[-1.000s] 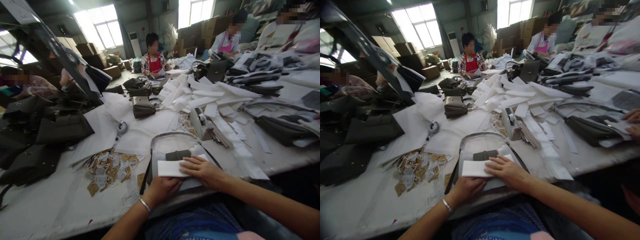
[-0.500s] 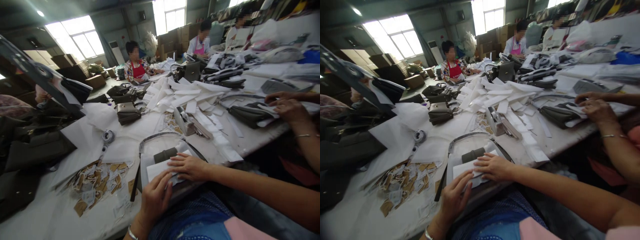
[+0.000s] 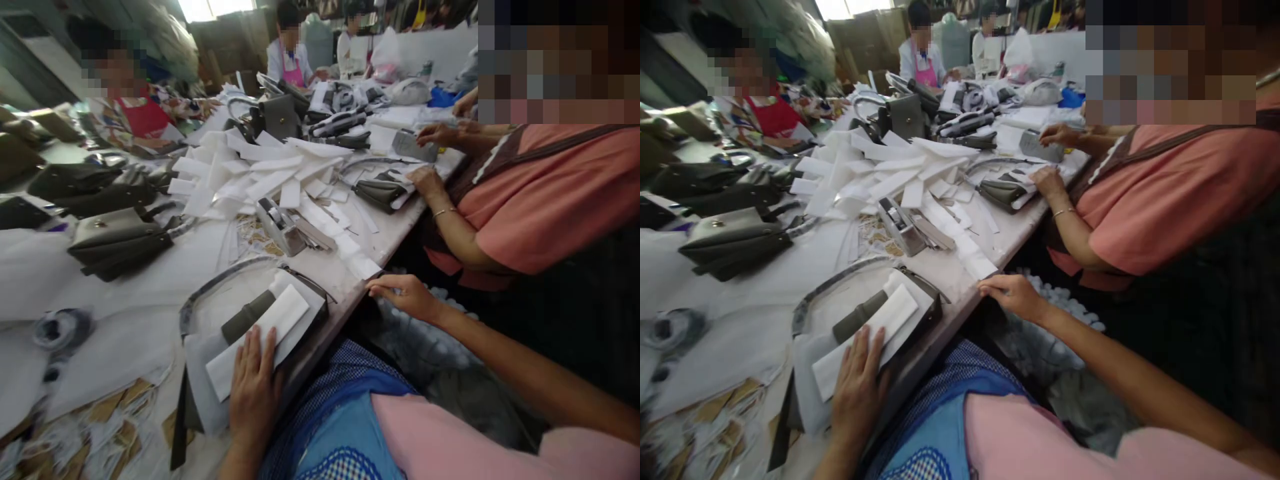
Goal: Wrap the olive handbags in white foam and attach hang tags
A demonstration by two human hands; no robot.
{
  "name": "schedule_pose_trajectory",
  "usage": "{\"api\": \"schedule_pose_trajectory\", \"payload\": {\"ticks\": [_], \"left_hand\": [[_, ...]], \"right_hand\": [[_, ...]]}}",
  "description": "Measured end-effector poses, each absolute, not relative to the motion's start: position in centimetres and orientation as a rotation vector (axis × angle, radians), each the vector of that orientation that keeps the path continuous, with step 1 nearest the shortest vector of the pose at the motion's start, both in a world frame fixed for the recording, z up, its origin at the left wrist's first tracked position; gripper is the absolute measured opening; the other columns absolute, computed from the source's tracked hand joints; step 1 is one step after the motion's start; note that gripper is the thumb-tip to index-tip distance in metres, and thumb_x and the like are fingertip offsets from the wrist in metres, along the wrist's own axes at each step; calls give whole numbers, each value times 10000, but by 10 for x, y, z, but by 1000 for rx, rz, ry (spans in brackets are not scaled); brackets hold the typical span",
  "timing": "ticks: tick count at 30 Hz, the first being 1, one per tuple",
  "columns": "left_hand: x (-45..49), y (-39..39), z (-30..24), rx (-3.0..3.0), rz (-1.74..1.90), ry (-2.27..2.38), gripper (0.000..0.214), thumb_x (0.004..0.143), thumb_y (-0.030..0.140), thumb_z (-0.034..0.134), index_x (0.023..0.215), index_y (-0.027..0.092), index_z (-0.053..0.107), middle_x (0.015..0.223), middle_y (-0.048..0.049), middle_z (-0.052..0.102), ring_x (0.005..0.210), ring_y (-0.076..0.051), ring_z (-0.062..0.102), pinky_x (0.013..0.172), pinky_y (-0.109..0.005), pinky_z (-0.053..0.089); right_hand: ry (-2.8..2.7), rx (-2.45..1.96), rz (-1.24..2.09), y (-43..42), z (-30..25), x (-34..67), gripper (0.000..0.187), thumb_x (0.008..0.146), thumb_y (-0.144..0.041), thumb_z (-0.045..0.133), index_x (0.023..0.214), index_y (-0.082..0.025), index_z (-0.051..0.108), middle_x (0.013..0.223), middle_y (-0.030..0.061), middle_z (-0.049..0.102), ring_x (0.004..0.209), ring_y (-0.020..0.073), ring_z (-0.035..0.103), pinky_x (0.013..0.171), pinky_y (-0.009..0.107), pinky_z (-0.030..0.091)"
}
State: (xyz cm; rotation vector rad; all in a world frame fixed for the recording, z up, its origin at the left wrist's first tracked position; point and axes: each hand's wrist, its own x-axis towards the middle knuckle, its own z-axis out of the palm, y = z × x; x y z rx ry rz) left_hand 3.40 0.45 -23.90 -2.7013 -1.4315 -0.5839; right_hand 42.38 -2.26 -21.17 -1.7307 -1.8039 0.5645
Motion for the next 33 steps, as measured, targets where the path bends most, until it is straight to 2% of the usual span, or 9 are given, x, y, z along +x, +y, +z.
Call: {"api": "schedule_pose_trajectory", "payload": {"ticks": [2,4,6,11,16,20,25,30,33], "left_hand": [[35,5,-239,-2686,-559,-1420,705,959,183,485,1576,289,160,1623,-110,265,1462,-318,320,1194,-574,264],[36,5,-239,-2675,-558,-1423,695,963,189,473,1574,299,160,1621,-103,271,1453,-319,338,1196,-579,253],[37,6,-240,-2679,-578,-1418,686,966,209,473,1573,303,166,1624,-96,263,1449,-319,346,1191,-565,274],[37,6,-240,-2680,-607,-1421,672,971,238,474,1570,315,179,1626,-77,262,1444,-324,354,1179,-562,303],[38,6,-239,-2664,-618,-1417,693,966,242,497,1571,321,170,1628,-69,258,1444,-319,356,1183,-549,304],[37,5,-240,-2662,-609,-1414,707,959,226,500,1572,326,163,1628,-62,258,1446,-315,354,1189,-540,298],[36,4,-239,-2653,-572,-1377,696,967,226,481,1577,301,154,1621,-107,270,1441,-329,358,1183,-568,275],[31,8,-230,-2676,-392,-1296,701,952,167,431,1581,265,137,1598,-151,314,1420,-333,393,1168,-620,247],[24,14,-221,-2728,-266,-1217,745,900,125,467,1577,227,173,1584,-176,334,1393,-335,436,1136,-578,339]], "right_hand": [[-1620,-2141,411,-64,-241,463,334,977,-393,472,1087,-226,739,1075,52,759,990,236,702,887,361,544],[-1559,-2309,387,-101,-271,484,306,935,-389,519,1014,-203,748,1002,81,766,891,264,713,795,383,558],[-1545,-2425,370,-125,-297,488,288,898,-399,571,1010,-193,738,987,103,759,904,283,699,778,387,543],[-1572,-2563,279,-123,-343,466,274,843,-330,663,1041,-144,699,1054,173,706,1075,338,606,907,449,447],[-1570,-2510,285,-102,-356,460,166,755,-164,703,920,-156,687,1025,153,705,1052,327,607,908,442,431],[-1466,-2400,288,-103,-339,472,145,805,-245,670,936,-190,644,1048,109,723,1037,297,648,929,429,457],[-1161,-2168,248,-96,-262,492,325,955,-474,484,1154,-218,504,1051,96,727,1001,246,696,847,376,543],[-607,-1422,550,-83,-166,475,347,858,-523,670,1071,-260,593,946,41,728,845,219,706,824,371,566],[-591,-1343,921,-88,-160,428,398,842,-501,714,1163,-281,634,1006,41,733,904,207,694,889,358,546]]}}
